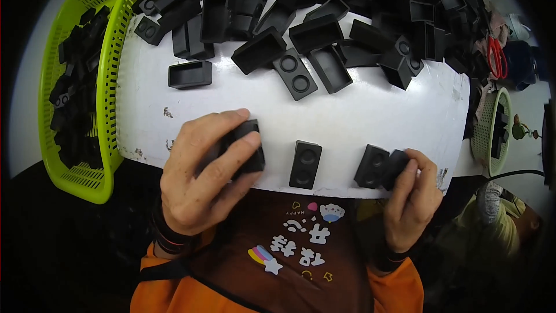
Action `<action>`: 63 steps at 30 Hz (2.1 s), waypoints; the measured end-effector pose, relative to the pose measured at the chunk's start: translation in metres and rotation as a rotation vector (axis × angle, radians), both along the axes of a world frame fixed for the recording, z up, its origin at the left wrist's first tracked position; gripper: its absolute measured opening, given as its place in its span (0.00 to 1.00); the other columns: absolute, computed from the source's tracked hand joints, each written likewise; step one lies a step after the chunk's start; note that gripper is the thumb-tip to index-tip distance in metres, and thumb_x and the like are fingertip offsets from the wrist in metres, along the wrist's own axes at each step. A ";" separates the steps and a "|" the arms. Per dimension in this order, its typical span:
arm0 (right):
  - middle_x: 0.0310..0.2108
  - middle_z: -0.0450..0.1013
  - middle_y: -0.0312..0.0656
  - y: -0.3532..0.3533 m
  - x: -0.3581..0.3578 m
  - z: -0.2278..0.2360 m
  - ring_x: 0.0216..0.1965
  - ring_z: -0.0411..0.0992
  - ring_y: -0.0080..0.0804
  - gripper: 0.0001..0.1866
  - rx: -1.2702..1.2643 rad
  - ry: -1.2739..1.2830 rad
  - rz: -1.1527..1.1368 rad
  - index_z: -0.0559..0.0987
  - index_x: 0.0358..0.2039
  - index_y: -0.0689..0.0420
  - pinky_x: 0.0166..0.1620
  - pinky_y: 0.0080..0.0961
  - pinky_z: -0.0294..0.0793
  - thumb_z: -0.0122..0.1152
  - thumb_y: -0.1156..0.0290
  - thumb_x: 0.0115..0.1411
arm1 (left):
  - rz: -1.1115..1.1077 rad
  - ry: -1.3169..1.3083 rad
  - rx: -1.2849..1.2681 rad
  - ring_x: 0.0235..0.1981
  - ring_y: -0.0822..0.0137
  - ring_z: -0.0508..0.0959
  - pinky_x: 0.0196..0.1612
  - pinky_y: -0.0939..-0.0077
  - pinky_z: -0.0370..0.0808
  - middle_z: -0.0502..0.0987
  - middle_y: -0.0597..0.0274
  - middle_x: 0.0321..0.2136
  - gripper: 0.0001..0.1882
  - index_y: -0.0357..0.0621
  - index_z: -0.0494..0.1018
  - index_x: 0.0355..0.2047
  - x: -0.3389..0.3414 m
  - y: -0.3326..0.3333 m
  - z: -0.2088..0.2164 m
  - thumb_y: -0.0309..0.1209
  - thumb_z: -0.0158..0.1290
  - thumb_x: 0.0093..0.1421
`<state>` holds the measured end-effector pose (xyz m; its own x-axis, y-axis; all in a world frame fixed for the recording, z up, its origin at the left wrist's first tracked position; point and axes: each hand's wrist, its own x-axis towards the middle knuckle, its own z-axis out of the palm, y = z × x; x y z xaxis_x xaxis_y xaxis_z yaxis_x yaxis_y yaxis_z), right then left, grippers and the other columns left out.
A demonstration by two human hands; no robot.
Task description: The person inspects black plastic rectangular components for defects by hand at a workbench, then sorts them into a basket.
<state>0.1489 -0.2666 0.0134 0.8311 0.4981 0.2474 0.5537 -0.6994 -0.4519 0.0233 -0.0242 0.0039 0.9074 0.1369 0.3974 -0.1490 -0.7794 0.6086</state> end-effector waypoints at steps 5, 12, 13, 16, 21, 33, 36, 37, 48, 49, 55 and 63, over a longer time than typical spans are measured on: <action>0.17 0.68 0.46 0.032 -0.005 0.015 0.14 0.66 0.35 0.05 -0.094 0.137 0.174 0.77 0.36 0.70 0.18 0.30 0.61 0.60 0.84 0.57 | -0.034 0.016 0.000 0.39 0.58 0.73 0.42 0.68 0.71 0.77 0.52 0.48 0.29 0.42 0.78 0.45 0.001 -0.017 0.001 0.25 0.68 0.38; 0.23 0.67 0.42 0.100 0.016 0.020 0.23 0.66 0.33 0.08 -0.033 -0.250 0.398 0.77 0.32 0.65 0.26 0.29 0.62 0.65 0.76 0.52 | 0.021 0.052 0.164 0.36 0.58 0.71 0.37 0.70 0.71 0.78 0.58 0.46 0.24 0.40 0.79 0.39 -0.017 0.000 -0.005 0.28 0.69 0.37; 0.23 0.66 0.41 0.114 0.018 0.010 0.25 0.66 0.34 0.08 -0.087 -0.279 0.439 0.75 0.29 0.63 0.28 0.29 0.61 0.64 0.76 0.49 | 0.000 0.011 0.152 0.36 0.58 0.71 0.38 0.70 0.71 0.78 0.57 0.45 0.24 0.39 0.79 0.39 -0.011 -0.002 -0.003 0.28 0.69 0.37; 0.24 0.66 0.42 0.117 0.021 0.010 0.25 0.67 0.35 0.08 -0.054 -0.272 0.484 0.74 0.29 0.61 0.29 0.30 0.63 0.63 0.79 0.46 | -0.055 -0.040 0.109 0.36 0.57 0.73 0.38 0.68 0.71 0.76 0.53 0.43 0.24 0.37 0.77 0.39 0.002 -0.011 -0.006 0.29 0.68 0.38; 0.23 0.67 0.39 0.044 0.028 0.058 0.22 0.62 0.24 0.13 0.210 -0.220 0.190 0.77 0.37 0.69 0.26 0.20 0.62 0.63 0.88 0.48 | -0.022 -0.042 -0.006 0.40 0.53 0.79 0.42 0.64 0.75 0.78 0.48 0.43 0.37 0.35 0.73 0.48 -0.001 -0.001 -0.007 0.38 0.73 0.37; 0.22 0.67 0.34 -0.161 0.141 0.030 0.24 0.62 0.20 0.16 -0.160 -0.244 -0.565 0.77 0.38 0.67 0.29 0.20 0.64 0.62 0.64 0.63 | -0.159 0.015 0.054 0.40 0.54 0.77 0.42 0.64 0.74 0.77 0.51 0.40 0.41 0.34 0.72 0.50 0.026 -0.009 -0.004 0.42 0.72 0.36; 0.30 0.71 0.37 -0.111 0.093 0.042 0.30 0.65 0.19 0.19 0.069 -0.288 -0.399 0.76 0.48 0.68 0.34 0.17 0.67 0.61 0.66 0.65 | -0.171 0.081 0.031 0.42 0.56 0.76 0.44 0.65 0.71 0.75 0.52 0.43 0.39 0.32 0.72 0.51 0.026 -0.007 0.004 0.40 0.70 0.40; 0.34 0.71 0.41 -0.090 0.071 0.044 0.32 0.66 0.22 0.18 0.170 -0.144 -0.260 0.75 0.50 0.68 0.37 0.19 0.68 0.63 0.73 0.62 | -0.179 0.083 0.032 0.42 0.56 0.76 0.44 0.65 0.71 0.75 0.52 0.43 0.39 0.32 0.72 0.51 0.028 -0.008 0.000 0.40 0.70 0.40; 0.44 0.72 0.41 0.017 0.004 -0.015 0.36 0.64 0.34 0.36 0.103 0.012 0.444 0.79 0.50 0.57 0.38 0.30 0.64 0.77 0.58 0.39 | 0.067 -0.056 0.399 0.39 0.60 0.78 0.40 0.71 0.76 0.78 0.52 0.39 0.25 0.33 0.74 0.48 0.065 0.034 0.013 0.23 0.65 0.48; 0.44 0.72 0.41 0.018 0.006 -0.015 0.36 0.64 0.34 0.36 0.105 0.018 0.456 0.79 0.50 0.57 0.38 0.30 0.64 0.77 0.58 0.39 | 0.082 -0.028 0.456 0.37 0.60 0.78 0.39 0.73 0.76 0.78 0.54 0.39 0.24 0.33 0.75 0.47 0.068 0.030 0.011 0.22 0.65 0.47; 0.42 0.73 0.40 0.014 0.002 -0.015 0.35 0.65 0.33 0.37 0.078 -0.066 0.426 0.79 0.51 0.58 0.41 0.31 0.62 0.77 0.57 0.38 | 0.052 -0.151 0.225 0.24 0.70 0.73 0.25 0.79 0.69 0.77 0.56 0.31 0.24 0.31 0.76 0.46 0.054 0.030 0.013 0.16 0.63 0.46; 0.48 0.72 0.45 0.016 0.003 -0.012 0.39 0.68 0.34 0.46 0.099 0.021 0.428 0.72 0.56 0.63 0.45 0.33 0.59 0.81 0.61 0.36 | 0.219 -0.233 -0.145 0.33 0.65 0.75 0.32 0.77 0.73 0.75 0.50 0.36 0.28 0.30 0.70 0.47 -0.003 0.011 -0.008 0.13 0.63 0.43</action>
<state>0.1522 -0.2503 0.0018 0.5606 0.7731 0.2966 0.7740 -0.3619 -0.5197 0.0203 -0.0133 -0.0041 0.7374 0.3882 0.5527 -0.1361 -0.7162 0.6845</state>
